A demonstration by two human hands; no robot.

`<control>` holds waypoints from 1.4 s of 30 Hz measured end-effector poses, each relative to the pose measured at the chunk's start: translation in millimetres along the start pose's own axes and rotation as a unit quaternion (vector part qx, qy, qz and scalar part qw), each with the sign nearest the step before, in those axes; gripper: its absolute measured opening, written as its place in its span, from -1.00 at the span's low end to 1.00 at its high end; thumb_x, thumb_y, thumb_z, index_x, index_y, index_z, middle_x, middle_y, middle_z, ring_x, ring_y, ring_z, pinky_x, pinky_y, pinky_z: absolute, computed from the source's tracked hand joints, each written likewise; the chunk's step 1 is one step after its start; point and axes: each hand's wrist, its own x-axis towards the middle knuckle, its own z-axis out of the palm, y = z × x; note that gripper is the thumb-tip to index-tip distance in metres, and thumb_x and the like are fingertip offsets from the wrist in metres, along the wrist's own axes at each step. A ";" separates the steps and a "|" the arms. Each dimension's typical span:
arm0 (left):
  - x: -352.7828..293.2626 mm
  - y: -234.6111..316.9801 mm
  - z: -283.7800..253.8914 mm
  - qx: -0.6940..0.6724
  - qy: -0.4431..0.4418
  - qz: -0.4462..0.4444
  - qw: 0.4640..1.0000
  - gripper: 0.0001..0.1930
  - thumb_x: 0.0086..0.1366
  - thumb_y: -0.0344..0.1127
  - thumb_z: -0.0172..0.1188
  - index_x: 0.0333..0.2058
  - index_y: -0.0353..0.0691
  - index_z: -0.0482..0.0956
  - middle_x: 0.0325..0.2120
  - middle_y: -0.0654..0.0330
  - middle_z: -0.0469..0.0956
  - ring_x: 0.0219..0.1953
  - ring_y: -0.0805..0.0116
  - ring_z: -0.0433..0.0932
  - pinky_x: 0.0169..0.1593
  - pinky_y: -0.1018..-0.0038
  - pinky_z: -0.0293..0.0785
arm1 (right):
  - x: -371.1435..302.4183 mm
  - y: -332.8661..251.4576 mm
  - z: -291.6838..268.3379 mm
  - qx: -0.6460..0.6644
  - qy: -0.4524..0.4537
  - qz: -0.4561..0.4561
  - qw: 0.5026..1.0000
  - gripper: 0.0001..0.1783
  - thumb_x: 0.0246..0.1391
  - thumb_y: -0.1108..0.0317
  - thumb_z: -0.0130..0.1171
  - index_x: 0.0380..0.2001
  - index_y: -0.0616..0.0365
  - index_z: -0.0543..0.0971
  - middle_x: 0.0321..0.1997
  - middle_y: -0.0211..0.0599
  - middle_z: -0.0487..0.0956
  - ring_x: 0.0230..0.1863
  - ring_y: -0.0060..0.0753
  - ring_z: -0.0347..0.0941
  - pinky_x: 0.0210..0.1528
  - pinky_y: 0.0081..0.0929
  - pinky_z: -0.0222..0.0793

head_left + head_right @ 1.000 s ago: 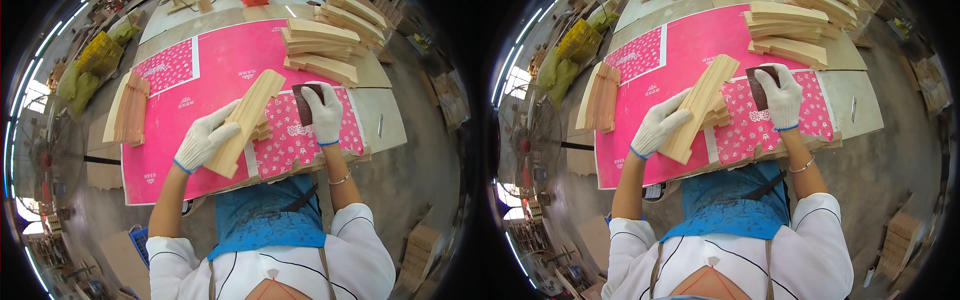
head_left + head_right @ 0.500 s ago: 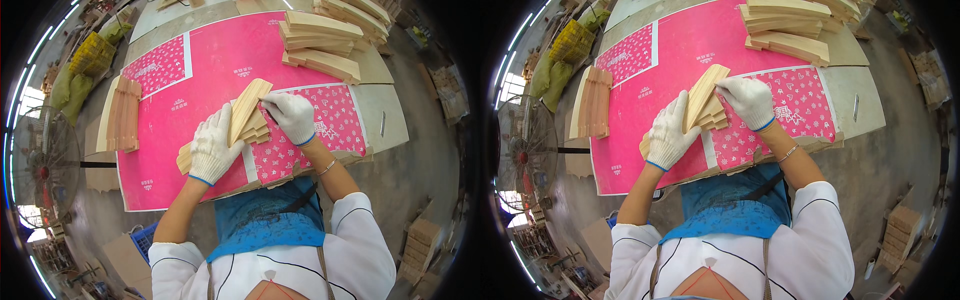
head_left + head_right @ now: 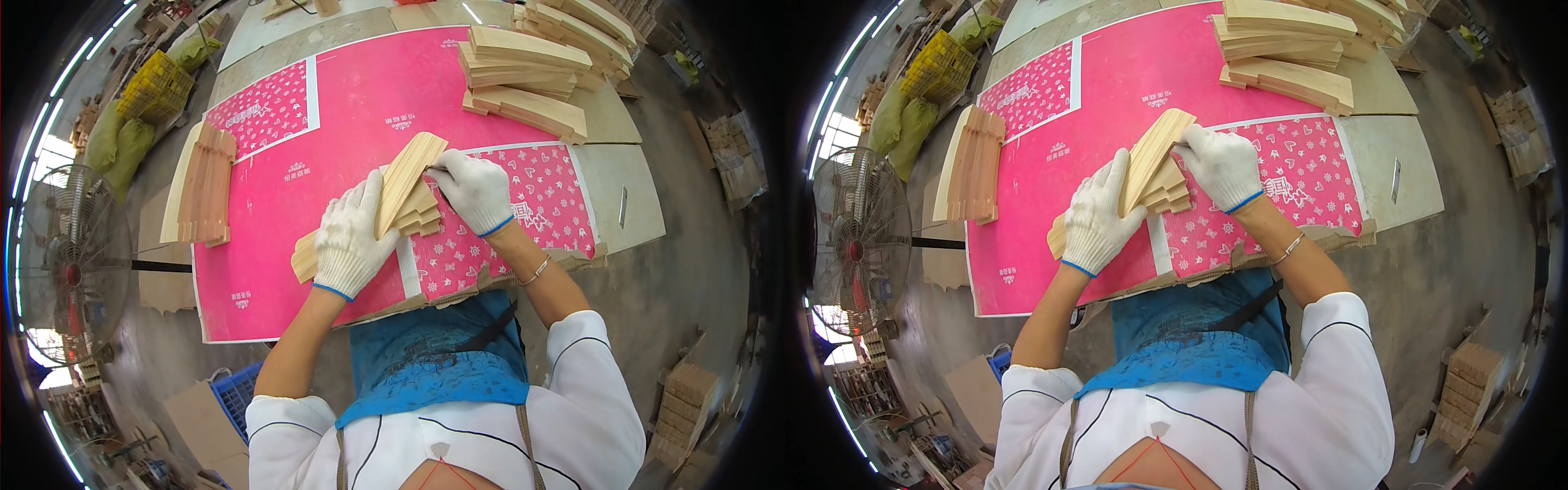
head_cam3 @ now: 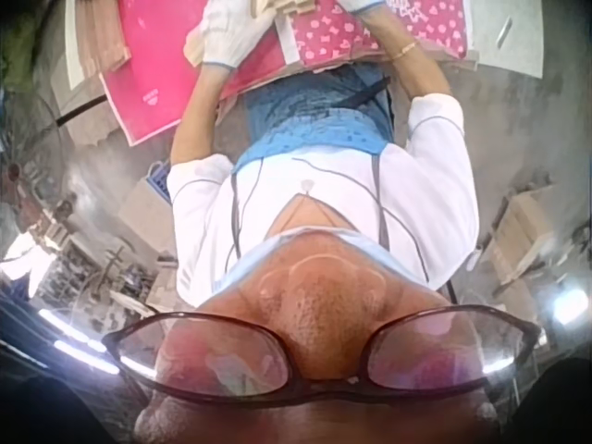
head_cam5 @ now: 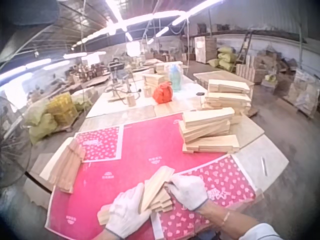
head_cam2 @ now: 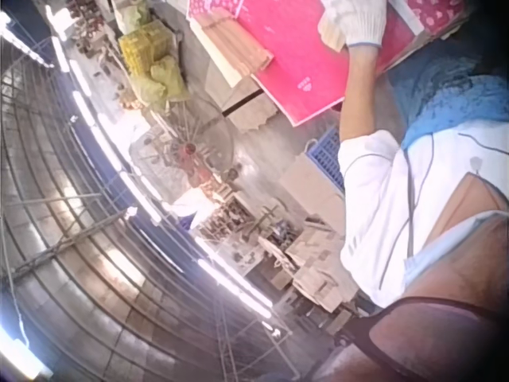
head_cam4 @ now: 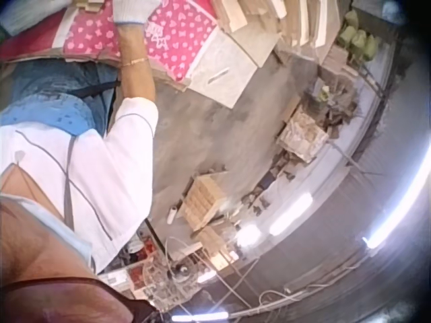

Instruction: Sanding the edges and surfaces of wooden chair or table leg components using a piece of sandpaper.

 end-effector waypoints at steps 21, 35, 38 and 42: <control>-7.6 -2.1 -2.4 0.013 0.018 -0.009 1.000 -0.20 0.03 -0.24 0.31 0.27 -0.30 0.27 0.08 -0.09 0.48 0.06 -0.07 0.48 0.22 0.15 0.36 | 62.1 69.9 24.5 0.303 -0.293 0.380 0.823 -0.68 -0.03 0.07 0.24 -0.31 0.05 0.67 -0.36 -0.16 0.65 -0.27 -0.11 0.59 -0.15 -0.25 0.48; 1.5 10.6 -62.8 0.053 -0.001 0.047 0.997 -0.35 0.12 -0.27 0.26 0.21 -0.23 0.33 0.03 -0.07 0.51 0.08 -0.06 0.50 0.17 0.17 0.43 | 2.9 42.4 -36.4 0.449 -0.003 0.424 0.786 -0.72 0.14 0.21 0.26 -0.23 0.22 0.63 -0.37 -0.48 0.59 -0.37 -0.72 0.44 -0.33 -0.67 0.35; 15.7 2.7 -83.5 0.048 -0.096 -0.006 0.994 -0.55 0.28 -0.31 0.09 0.15 -0.18 0.43 -0.32 -0.08 0.61 -0.22 -0.01 0.62 -0.06 0.14 0.52 | -0.5 47.1 -39.4 0.472 0.012 0.431 0.769 -0.73 0.17 0.23 0.26 -0.19 0.22 0.62 -0.34 -0.49 0.59 -0.37 -0.74 0.45 -0.34 -0.70 0.35; 20.8 -23.0 -67.5 -0.015 -0.057 0.073 0.996 -0.57 0.29 -0.28 0.09 0.14 -0.19 0.46 -0.26 -0.05 0.61 -0.18 0.02 0.61 -0.05 0.20 0.51 | 4.6 37.1 -34.0 0.497 0.037 0.422 0.758 -0.72 0.17 0.22 0.26 -0.19 0.22 0.62 -0.32 -0.48 0.59 -0.36 -0.72 0.44 -0.33 -0.67 0.37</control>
